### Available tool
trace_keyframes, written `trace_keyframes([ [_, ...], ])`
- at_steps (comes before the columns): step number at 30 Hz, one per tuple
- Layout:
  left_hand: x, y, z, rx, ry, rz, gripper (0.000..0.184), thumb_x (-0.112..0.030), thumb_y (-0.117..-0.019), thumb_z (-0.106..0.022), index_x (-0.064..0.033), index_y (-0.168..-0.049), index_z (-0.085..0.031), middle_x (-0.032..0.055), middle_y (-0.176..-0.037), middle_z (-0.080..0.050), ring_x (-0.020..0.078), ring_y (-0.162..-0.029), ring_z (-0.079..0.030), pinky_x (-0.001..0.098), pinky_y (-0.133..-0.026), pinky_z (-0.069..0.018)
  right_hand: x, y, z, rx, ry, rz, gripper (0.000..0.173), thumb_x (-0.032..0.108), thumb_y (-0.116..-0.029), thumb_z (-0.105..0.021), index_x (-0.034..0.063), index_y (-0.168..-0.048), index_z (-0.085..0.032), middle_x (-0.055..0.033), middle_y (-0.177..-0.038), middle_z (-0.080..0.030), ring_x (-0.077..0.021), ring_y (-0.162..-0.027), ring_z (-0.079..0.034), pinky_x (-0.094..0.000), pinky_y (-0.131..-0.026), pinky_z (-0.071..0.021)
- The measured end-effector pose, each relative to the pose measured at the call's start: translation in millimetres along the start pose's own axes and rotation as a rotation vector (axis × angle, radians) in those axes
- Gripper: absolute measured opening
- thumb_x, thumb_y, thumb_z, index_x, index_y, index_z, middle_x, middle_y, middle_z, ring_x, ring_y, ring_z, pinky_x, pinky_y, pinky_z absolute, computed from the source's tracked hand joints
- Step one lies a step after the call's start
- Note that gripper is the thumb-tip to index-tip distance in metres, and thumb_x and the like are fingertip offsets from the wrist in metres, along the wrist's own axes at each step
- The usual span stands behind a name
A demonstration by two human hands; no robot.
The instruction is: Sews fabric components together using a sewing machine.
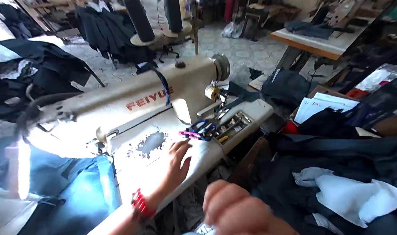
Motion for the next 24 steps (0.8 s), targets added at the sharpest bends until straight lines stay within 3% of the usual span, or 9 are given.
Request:
trace_keyframes([
  [3, 2.5, 83.1, 48.7, -0.15, -0.062, 0.061, 0.032, -0.008, -0.0824, -0.061, 0.0031, -0.11, -0.073, 0.0186, -0.114, -0.073, 0.0309, -0.105, -0.072, 0.0466, -0.091, -0.0581, -61.4, 66.0, -29.8, 0.112, 0.382, -0.099, 0.022, 0.023, -0.1034, -0.051, 0.0058, -0.102, -0.065, -0.0068, -0.089, -0.057, -0.0159, -0.087, -0.058, -0.0258, -0.086, -0.0499],
  [4, 3.7, 109.1, 63.7, -0.171, -0.085, 0.085, 0.035, -0.007, -0.0797, -0.061, 0.0063, -0.11, -0.072, 0.0222, -0.114, -0.072, 0.0336, -0.106, -0.071, 0.0474, -0.091, -0.0577, -78.1, 90.2, -45.4, 0.181, 0.435, -0.171, 0.024, 0.023, -0.0981, -0.058, 0.0019, -0.1, -0.069, -0.0116, -0.089, -0.063, -0.0212, -0.088, -0.062, -0.0312, -0.086, -0.0529],
  [6, 6.8, 154.7, 87.3, -0.127, -0.136, 0.155, 0.041, -0.005, -0.079, -0.061, 0.0137, -0.115, -0.067, 0.0315, -0.119, -0.068, 0.0428, -0.111, -0.068, 0.0519, -0.096, -0.0544, -97.6, 128.4, -78.2, 0.375, 0.5, -0.294, 0.032, 0.022, -0.0863, -0.075, -0.0011, -0.109, -0.073, -0.0201, -0.102, -0.072, -0.0339, -0.102, -0.07, -0.048, -0.094, -0.0556],
  [9, 14.6, 202.7, 102.8, 0.017, -0.274, 0.296, 0.064, -0.008, -0.0776, -0.069, 0.0155, -0.135, -0.054, 0.0376, -0.138, -0.055, 0.0541, -0.127, -0.056, 0.0657, -0.107, -0.0416, -109.4, 154.8, -121.6, 0.483, 0.507, -0.265, 0.049, 0.024, -0.0791, -0.081, 0.0085, -0.125, -0.071, -0.0172, -0.114, -0.072, -0.0345, -0.11, -0.068, -0.0524, -0.094, -0.0548],
  [12, 21.6, 229.7, 107.2, 0.066, -0.392, 0.378, 0.074, -0.013, -0.0792, -0.071, 0.0131, -0.144, -0.047, 0.0363, -0.146, -0.049, 0.0553, -0.136, -0.048, 0.0779, -0.108, -0.029, -113.6, 156.8, -152.0, 0.481, 0.537, -0.198, 0.05, 0.023, -0.0769, -0.081, 0.0131, -0.125, -0.071, -0.0143, -0.117, -0.071, -0.0308, -0.111, -0.067, -0.0481, -0.09, -0.056],
  [15, 41.0, 247.1, 105.7, -0.155, -0.475, 0.33, 0.05, -0.013, -0.0787, -0.061, 0.0063, -0.124, -0.067, 0.0246, -0.13, -0.067, 0.0445, -0.124, -0.063, 0.0712, -0.105, -0.0389, -117.8, 152.9, -167.6, 0.477, 0.589, -0.205, 0.04, 0.014, -0.0799, -0.072, 0.0118, -0.12, -0.073, -0.0118, -0.113, -0.071, -0.0257, -0.108, -0.067, -0.0417, -0.089, -0.0564],
  [17, 53.5, 253.5, 105.0, -0.292, -0.487, 0.281, 0.033, -0.007, -0.0816, -0.056, 0.0008, -0.106, -0.076, 0.0186, -0.117, -0.073, 0.0393, -0.113, -0.069, 0.0662, -0.101, -0.0453, -118.4, 148.4, -170.2, 0.452, 0.635, -0.201, 0.043, 0.012, -0.0726, -0.073, 0.0104, -0.116, -0.076, -0.0119, -0.11, -0.072, -0.025, -0.104, -0.069, -0.0394, -0.088, -0.0574],
  [19, 57.2, 255.1, 109.7, -0.369, -0.467, 0.256, 0.03, -0.002, -0.0866, -0.052, -0.0025, -0.103, -0.077, 0.0137, -0.11, -0.077, 0.0349, -0.11, -0.072, 0.0611, -0.101, -0.0483, -120.1, 142.2, -167.6, 0.43, 0.674, -0.204, 0.044, 0.013, -0.0698, -0.075, 0.0097, -0.114, -0.076, -0.0127, -0.107, -0.072, -0.026, -0.102, -0.069, -0.0385, -0.088, -0.0571],
  [24, 56.7, 252.8, 125.7, -0.468, -0.528, 0.198, 0.025, -0.006, -0.0918, -0.053, -0.0038, -0.102, -0.075, 0.0119, -0.101, -0.078, 0.0314, -0.105, -0.074, 0.055, -0.101, -0.0494, -131.4, 113.2, -142.3, 0.403, 0.737, -0.151, 0.024, 0.008, -0.0799, -0.065, 0.0034, -0.099, -0.079, -0.017, -0.092, -0.075, -0.0283, -0.084, -0.072, -0.0383, -0.076, -0.0584],
])
Point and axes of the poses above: each hand's wrist, its own y-axis away from the middle knuckle, its own z-axis out of the back of the hand, x = y × z, the point moved 2 cm from there along -y, towards the middle knuckle
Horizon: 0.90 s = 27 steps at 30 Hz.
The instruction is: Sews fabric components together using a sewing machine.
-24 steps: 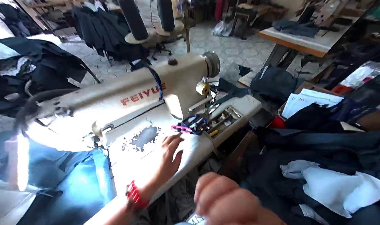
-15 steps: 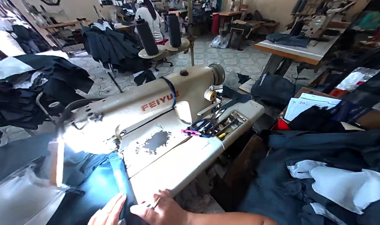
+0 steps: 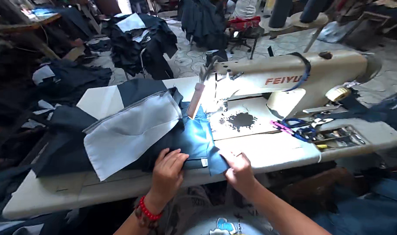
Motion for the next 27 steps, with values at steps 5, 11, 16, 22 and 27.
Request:
trace_keyframes([
  [5, 16.9, -7.1, 9.4, -0.044, -0.035, -0.048, 0.028, -0.006, -0.0986, -0.046, -0.005, -0.103, -0.074, 0.0116, -0.102, -0.078, 0.0297, -0.11, -0.072, 0.0553, -0.107, -0.0444, -28.6, -30.3, 9.0, -0.167, -0.371, -0.009, 0.012, 0.005, -0.0881, -0.062, 0.005, -0.091, -0.074, -0.0103, -0.095, -0.07, -0.0111, -0.097, -0.067, -0.0215, -0.09, -0.0538],
  [11, 52.1, -64.6, 32.4, -0.035, -0.056, -0.273, 0.032, -0.015, -0.1034, -0.049, 0.0015, -0.088, -0.072, 0.015, -0.068, -0.067, 0.0291, -0.061, -0.066, 0.0427, -0.059, -0.0534, -44.8, -54.4, -12.7, 0.196, -0.8, -0.485, 0.011, -0.003, -0.0905, -0.061, 0.0015, -0.094, -0.07, 0.0046, -0.086, -0.07, 0.0031, -0.082, -0.065, -0.0197, -0.079, -0.0569],
  [16, 83.9, -116.0, 3.5, 0.889, 0.113, 0.11, 0.046, -0.036, -0.1032, -0.06, -0.0011, -0.074, -0.067, 0.0116, -0.066, -0.061, 0.029, -0.068, -0.063, 0.0544, -0.066, -0.0494, -45.4, -64.8, -28.9, 0.404, -0.675, -0.756, 0.024, 0.006, -0.1014, -0.059, -0.0019, -0.124, -0.065, -0.0089, -0.114, -0.069, -0.007, -0.106, -0.063, -0.0263, -0.097, -0.0509],
  [22, 45.3, -128.8, 6.5, 0.857, 0.284, 0.287, 0.009, -0.009, -0.0959, -0.071, -0.0054, -0.089, -0.075, 0.0055, -0.079, -0.069, 0.0166, -0.074, -0.064, 0.0411, -0.071, -0.0524, -47.3, -61.8, -25.4, 0.414, -0.673, -0.763, 0.026, 0.012, -0.1053, -0.054, 0.0001, -0.125, -0.066, -0.0094, -0.117, -0.069, -0.0083, -0.109, -0.063, -0.0275, -0.097, -0.0514],
  [27, 33.4, -121.8, -11.6, 0.779, 0.51, 0.299, 0.007, -0.013, -0.0941, -0.072, -0.0085, -0.089, -0.072, -0.0005, -0.076, -0.065, 0.0074, -0.07, -0.058, 0.0305, -0.066, -0.0484, -42.8, -63.9, -26.0, 0.354, -0.657, -0.719, 0.02, 0.008, -0.1032, -0.056, -0.0029, -0.117, -0.066, -0.0078, -0.104, -0.068, -0.0054, -0.097, -0.063, -0.0248, -0.089, -0.052],
])
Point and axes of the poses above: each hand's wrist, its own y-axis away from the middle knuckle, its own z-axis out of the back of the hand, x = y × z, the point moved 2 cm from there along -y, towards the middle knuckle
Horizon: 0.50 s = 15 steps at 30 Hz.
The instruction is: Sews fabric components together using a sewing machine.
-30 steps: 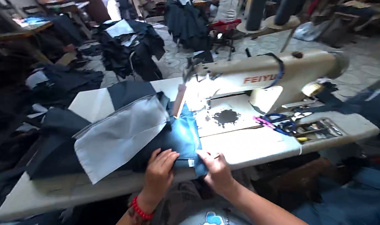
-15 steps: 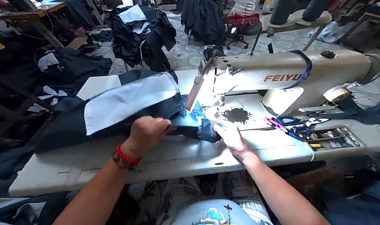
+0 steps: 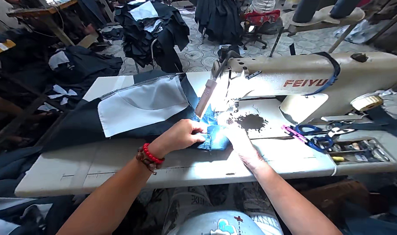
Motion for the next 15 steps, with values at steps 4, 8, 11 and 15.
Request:
trace_keyframes([
  [4, 5.7, -4.4, -4.2, -0.012, 0.137, -0.003, 0.019, -0.012, -0.0922, -0.074, -0.0066, -0.075, -0.071, -0.0025, -0.07, -0.064, 0.0019, -0.065, -0.055, 0.0233, -0.062, -0.0447, -3.4, -3.2, -6.2, -0.007, -0.038, 0.086, 0.023, 0.007, -0.1023, -0.055, -0.0037, -0.119, -0.065, -0.008, -0.104, -0.068, -0.0055, -0.098, -0.063, -0.0251, -0.09, -0.052],
  [8, 10.1, -5.8, -2.9, -0.023, 0.136, 0.045, 0.026, -0.014, -0.0926, -0.075, -0.0057, -0.068, -0.069, -0.0009, -0.066, -0.063, 0.0039, -0.061, -0.054, 0.0255, -0.058, -0.0426, 1.6, -8.3, -12.0, 0.055, -0.086, 0.052, 0.021, 0.012, -0.1043, -0.051, -0.0007, -0.114, -0.064, -0.005, -0.099, -0.065, -0.0057, -0.094, -0.063, -0.0266, -0.088, -0.0528],
  [11, 10.2, -5.9, -2.2, -0.05, 0.154, 0.079, 0.029, -0.011, -0.0919, -0.075, -0.0052, -0.065, -0.067, 0.0, -0.062, -0.06, 0.0052, -0.057, -0.051, 0.0261, -0.055, -0.0402, 5.0, -14.4, -14.0, 0.142, 0.021, 0.089, 0.024, 0.019, -0.0926, -0.071, -0.0009, -0.105, -0.067, -0.0093, -0.096, -0.065, -0.0138, -0.088, -0.063, -0.035, -0.08, -0.0543],
  [15, 9.7, -4.9, -2.3, -0.084, 0.176, 0.121, 0.027, -0.01, -0.091, -0.076, -0.0049, -0.065, -0.068, 0.0, -0.063, -0.062, 0.0048, -0.057, -0.052, 0.0259, -0.055, -0.0413, 18.3, -12.1, -14.4, 0.112, 0.242, 0.302, 0.025, 0.015, -0.0868, -0.076, -0.0047, -0.102, -0.071, -0.0177, -0.096, -0.069, -0.0251, -0.089, -0.066, -0.0445, -0.081, -0.0541],
])
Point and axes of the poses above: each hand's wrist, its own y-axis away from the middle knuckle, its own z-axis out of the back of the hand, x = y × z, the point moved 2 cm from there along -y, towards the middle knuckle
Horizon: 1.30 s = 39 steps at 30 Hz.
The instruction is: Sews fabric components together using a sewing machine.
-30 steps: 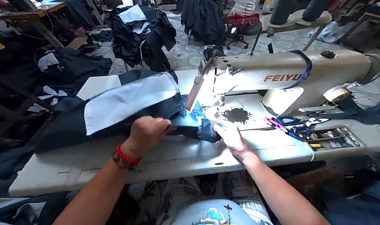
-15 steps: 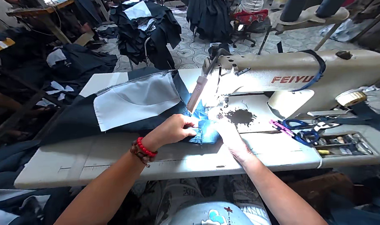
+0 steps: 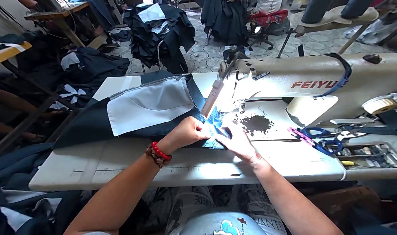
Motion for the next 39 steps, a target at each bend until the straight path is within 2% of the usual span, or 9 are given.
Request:
trace_keyframes([
  [5, -0.8, 1.4, -1.1, -0.048, 0.014, -0.007, 0.029, -0.008, -0.0906, -0.076, -0.0058, -0.064, -0.065, -0.0015, -0.059, -0.057, 0.003, -0.053, -0.047, 0.0236, -0.051, -0.0365, -0.2, -2.9, -3.9, -0.108, -0.094, 0.127, 0.009, 0.006, -0.0853, -0.073, -0.0006, -0.091, -0.072, -0.0073, -0.086, -0.069, -0.0088, -0.08, -0.064, -0.0271, -0.075, -0.0544],
  [12, -1.8, 4.7, -4.3, -0.088, -0.112, -0.013, 0.032, -0.015, -0.0901, -0.077, -0.0078, -0.062, -0.063, -0.0018, -0.056, -0.053, 0.0064, -0.053, -0.046, 0.0298, -0.053, -0.0374, -14.5, -6.3, -14.7, -0.133, -0.408, -0.14, 0.051, 0.003, -0.0676, -0.088, 0.0036, -0.111, -0.063, -0.0047, -0.097, -0.066, -0.0089, -0.089, -0.065, -0.0277, -0.079, -0.0577],
  [15, -7.5, 8.6, -4.7, -0.11, -0.159, -0.018, 0.032, -0.014, -0.0903, -0.076, -0.0089, -0.062, -0.062, -0.0021, -0.056, -0.052, 0.0071, -0.053, -0.046, 0.0297, -0.051, -0.0371, -13.5, -5.5, -17.5, -0.143, -0.422, -0.175, 0.048, 0.001, -0.0679, -0.086, 0.0031, -0.109, -0.062, -0.0067, -0.098, -0.064, -0.0107, -0.089, -0.064, -0.0287, -0.078, -0.057],
  [19, -13.0, 5.3, 2.3, -0.131, -0.097, -0.025, 0.011, -0.011, -0.0918, -0.075, -0.0077, -0.082, -0.072, -0.0024, -0.067, -0.06, 0.0039, -0.059, -0.051, 0.0247, -0.057, -0.0429, -15.9, -4.3, -19.8, -0.142, -0.476, -0.195, 0.045, -0.001, -0.0685, -0.084, 0.0051, -0.106, -0.06, -0.0056, -0.098, -0.062, -0.0097, -0.088, -0.063, -0.0272, -0.076, -0.0569],
  [25, -13.9, -3.3, 4.0, -0.125, -0.056, -0.056, 0.025, -0.009, -0.092, -0.07, -0.0092, -0.067, -0.067, -0.0033, -0.057, -0.054, 0.0042, -0.051, -0.044, 0.0245, -0.049, -0.0339, -18.6, -2.7, -20.4, -0.113, -0.503, -0.205, 0.042, -0.001, -0.0685, -0.083, 0.0063, -0.103, -0.061, -0.0053, -0.098, -0.062, -0.0101, -0.089, -0.063, -0.0277, -0.077, -0.0569],
  [28, -13.1, -1.3, 2.1, -0.191, -0.064, -0.13, 0.019, -0.007, -0.0889, -0.074, -0.0091, -0.07, -0.069, -0.0042, -0.06, -0.056, 0.0016, -0.052, -0.047, 0.0212, -0.049, -0.0365, -16.8, -3.0, -19.8, -0.108, -0.563, -0.258, 0.044, -0.004, -0.0693, -0.083, 0.0053, -0.106, -0.06, -0.0053, -0.095, -0.064, -0.0105, -0.087, -0.065, -0.0282, -0.076, -0.0579],
  [30, -12.1, 3.5, -1.1, -0.257, -0.093, -0.267, 0.01, -0.006, -0.0849, -0.076, -0.0083, -0.076, -0.072, -0.0036, -0.068, -0.064, -0.0005, -0.059, -0.055, 0.0176, -0.055, -0.0448, -14.6, -3.1, -19.4, -0.118, -0.605, -0.289, 0.046, -0.008, -0.0698, -0.081, 0.0054, -0.108, -0.059, -0.0044, -0.095, -0.064, -0.0094, -0.086, -0.065, -0.0272, -0.076, -0.0582],
  [34, -12.4, 17.2, -8.1, -0.287, -0.162, -0.529, 0.003, -0.004, -0.0826, -0.074, -0.0054, -0.084, -0.077, 0.0033, -0.093, -0.074, 0.0063, -0.094, -0.07, 0.023, -0.086, -0.0574, -11.3, -2.5, -19.2, -0.149, -0.701, -0.296, 0.044, -0.014, -0.0687, -0.077, 0.0063, -0.104, -0.059, -0.0024, -0.089, -0.066, -0.0087, -0.081, -0.066, -0.0271, -0.074, -0.0586],
  [39, -2.0, 27.6, -18.8, -0.356, -0.244, -0.563, 0.011, -0.012, -0.0882, -0.07, -0.0057, -0.087, -0.079, 0.005, -0.094, -0.076, 0.0083, -0.093, -0.071, 0.0251, -0.084, -0.0589, -9.7, 0.4, -22.3, -0.151, -0.775, -0.256, 0.046, -0.014, -0.066, -0.073, 0.0081, -0.103, -0.06, -0.0025, -0.09, -0.068, -0.0102, -0.083, -0.068, -0.0293, -0.074, -0.0598],
])
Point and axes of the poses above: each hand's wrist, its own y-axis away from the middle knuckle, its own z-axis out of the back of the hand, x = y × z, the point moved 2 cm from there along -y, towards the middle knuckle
